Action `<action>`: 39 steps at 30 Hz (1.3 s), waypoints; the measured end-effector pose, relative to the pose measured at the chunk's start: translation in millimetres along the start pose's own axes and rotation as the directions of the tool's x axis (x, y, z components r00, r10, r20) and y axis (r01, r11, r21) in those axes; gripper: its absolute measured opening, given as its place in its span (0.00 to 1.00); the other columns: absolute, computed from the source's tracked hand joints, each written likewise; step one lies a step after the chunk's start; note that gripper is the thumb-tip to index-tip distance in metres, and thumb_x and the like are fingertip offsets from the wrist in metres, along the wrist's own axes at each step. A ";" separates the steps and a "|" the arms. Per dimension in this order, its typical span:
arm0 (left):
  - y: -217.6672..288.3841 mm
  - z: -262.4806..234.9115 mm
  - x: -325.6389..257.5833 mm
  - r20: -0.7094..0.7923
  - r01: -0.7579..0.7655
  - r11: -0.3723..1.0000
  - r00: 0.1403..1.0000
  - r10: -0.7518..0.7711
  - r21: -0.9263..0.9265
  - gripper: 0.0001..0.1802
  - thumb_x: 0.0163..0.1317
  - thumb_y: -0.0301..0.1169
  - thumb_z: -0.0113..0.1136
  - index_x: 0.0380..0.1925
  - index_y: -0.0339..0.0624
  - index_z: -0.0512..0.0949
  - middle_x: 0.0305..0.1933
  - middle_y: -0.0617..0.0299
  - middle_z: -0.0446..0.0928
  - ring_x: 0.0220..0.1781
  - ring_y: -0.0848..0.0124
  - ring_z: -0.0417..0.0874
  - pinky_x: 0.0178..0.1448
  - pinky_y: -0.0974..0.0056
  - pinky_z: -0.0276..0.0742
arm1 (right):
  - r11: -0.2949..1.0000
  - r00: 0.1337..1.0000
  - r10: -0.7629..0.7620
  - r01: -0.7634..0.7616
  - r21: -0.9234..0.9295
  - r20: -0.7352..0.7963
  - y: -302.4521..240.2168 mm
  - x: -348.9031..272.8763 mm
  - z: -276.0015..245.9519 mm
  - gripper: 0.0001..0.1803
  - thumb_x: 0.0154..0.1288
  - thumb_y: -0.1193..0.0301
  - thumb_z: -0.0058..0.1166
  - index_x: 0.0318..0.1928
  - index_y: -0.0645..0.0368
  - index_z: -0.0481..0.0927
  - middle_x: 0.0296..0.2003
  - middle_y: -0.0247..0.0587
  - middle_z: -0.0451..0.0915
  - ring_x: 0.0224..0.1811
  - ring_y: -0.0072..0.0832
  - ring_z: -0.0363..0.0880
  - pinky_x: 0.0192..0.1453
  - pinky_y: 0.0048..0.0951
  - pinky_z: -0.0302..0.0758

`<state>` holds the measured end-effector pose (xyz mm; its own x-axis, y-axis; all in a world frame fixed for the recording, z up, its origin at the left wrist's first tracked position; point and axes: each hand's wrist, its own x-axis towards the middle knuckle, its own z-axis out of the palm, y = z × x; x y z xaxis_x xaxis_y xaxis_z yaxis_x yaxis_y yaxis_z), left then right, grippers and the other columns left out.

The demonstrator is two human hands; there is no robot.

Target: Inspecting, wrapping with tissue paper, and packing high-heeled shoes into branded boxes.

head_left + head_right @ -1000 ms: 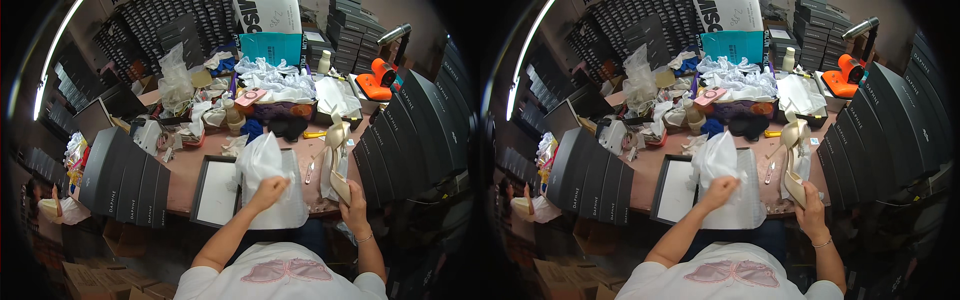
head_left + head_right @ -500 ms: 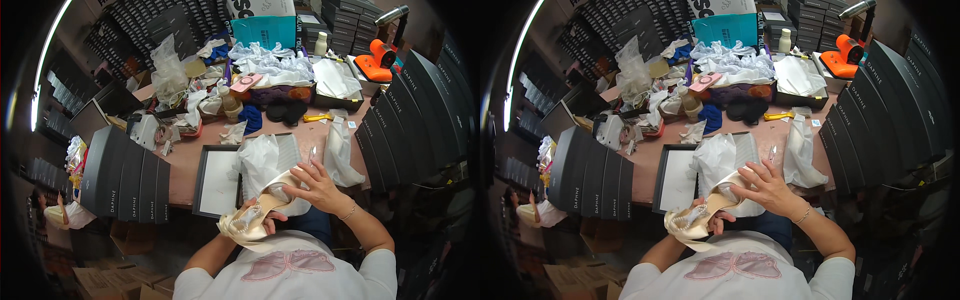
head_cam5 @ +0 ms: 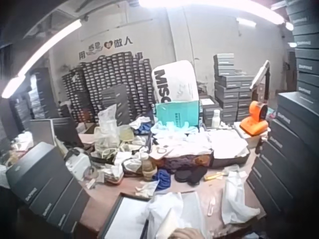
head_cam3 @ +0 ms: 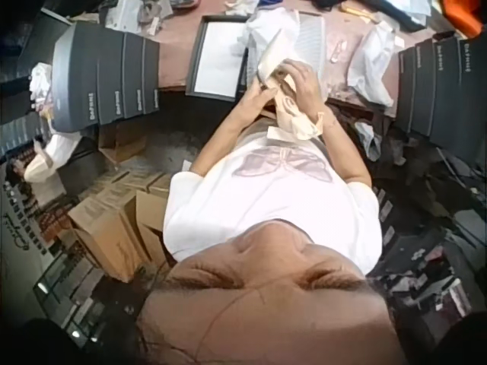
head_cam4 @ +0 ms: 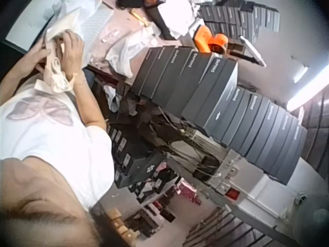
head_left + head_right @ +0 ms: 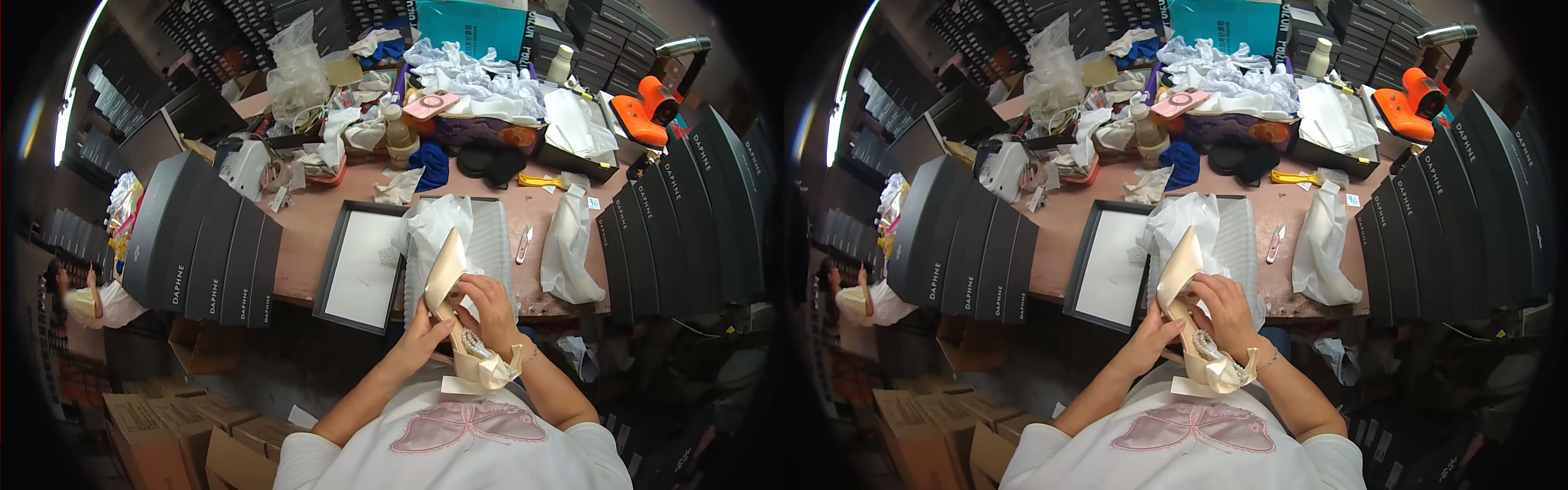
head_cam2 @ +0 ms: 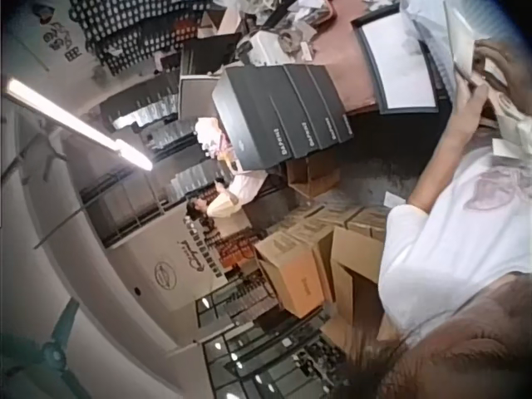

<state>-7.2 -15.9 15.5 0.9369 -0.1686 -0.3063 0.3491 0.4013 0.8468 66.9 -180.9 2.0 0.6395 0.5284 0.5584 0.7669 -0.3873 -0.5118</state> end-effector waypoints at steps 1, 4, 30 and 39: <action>12.9 -0.4 -0.4 0.020 0.064 0.998 0.998 -0.065 0.028 0.35 0.66 0.27 0.48 0.69 0.41 0.44 0.60 0.55 0.62 0.60 0.70 0.70 0.59 0.62 0.74 | 0.999 0.999 0.013 -0.012 0.044 -0.032 -1.1 1.3 2.5 0.26 0.49 0.76 0.62 0.53 0.58 0.73 0.54 0.42 0.73 0.52 0.41 0.73 0.54 0.40 0.68; 9.0 4.4 -4.8 -0.036 0.045 0.997 0.998 -0.048 -0.063 0.36 0.63 0.23 0.46 0.69 0.42 0.45 0.61 0.55 0.63 0.61 0.68 0.70 0.59 0.61 0.75 | 0.997 0.999 0.029 -0.025 0.077 -0.045 -5.8 1.6 4.5 0.26 0.49 0.78 0.63 0.52 0.59 0.73 0.52 0.44 0.74 0.49 0.42 0.73 0.51 0.39 0.70; -54.7 -1.8 -2.8 -0.227 -0.150 0.894 0.972 0.056 -0.423 0.24 0.75 0.47 0.35 0.65 0.50 0.52 0.61 0.56 0.63 0.62 0.65 0.69 0.63 0.53 0.70 | 0.916 0.892 0.255 -0.347 0.203 0.372 -13.1 22.7 2.7 0.30 0.52 0.55 0.67 0.48 0.64 0.75 0.42 0.56 0.78 0.41 0.47 0.78 0.46 0.38 0.75; -41.2 -0.8 3.0 -0.332 -0.121 0.914 0.943 -0.016 -0.387 0.26 0.76 0.44 0.36 0.69 0.48 0.52 0.66 0.56 0.61 0.67 0.63 0.65 0.68 0.53 0.65 | 0.921 0.827 0.319 -0.386 0.055 0.463 -6.7 29.0 14.1 0.16 0.50 0.67 0.57 0.38 0.65 0.76 0.27 0.55 0.80 0.29 0.48 0.81 0.34 0.41 0.77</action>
<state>-18.7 -32.3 -20.6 0.8845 0.1339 -0.4469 0.2135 0.7355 0.6430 79.5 -152.3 12.4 0.7481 0.6635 -0.0036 0.4566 -0.5188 -0.7228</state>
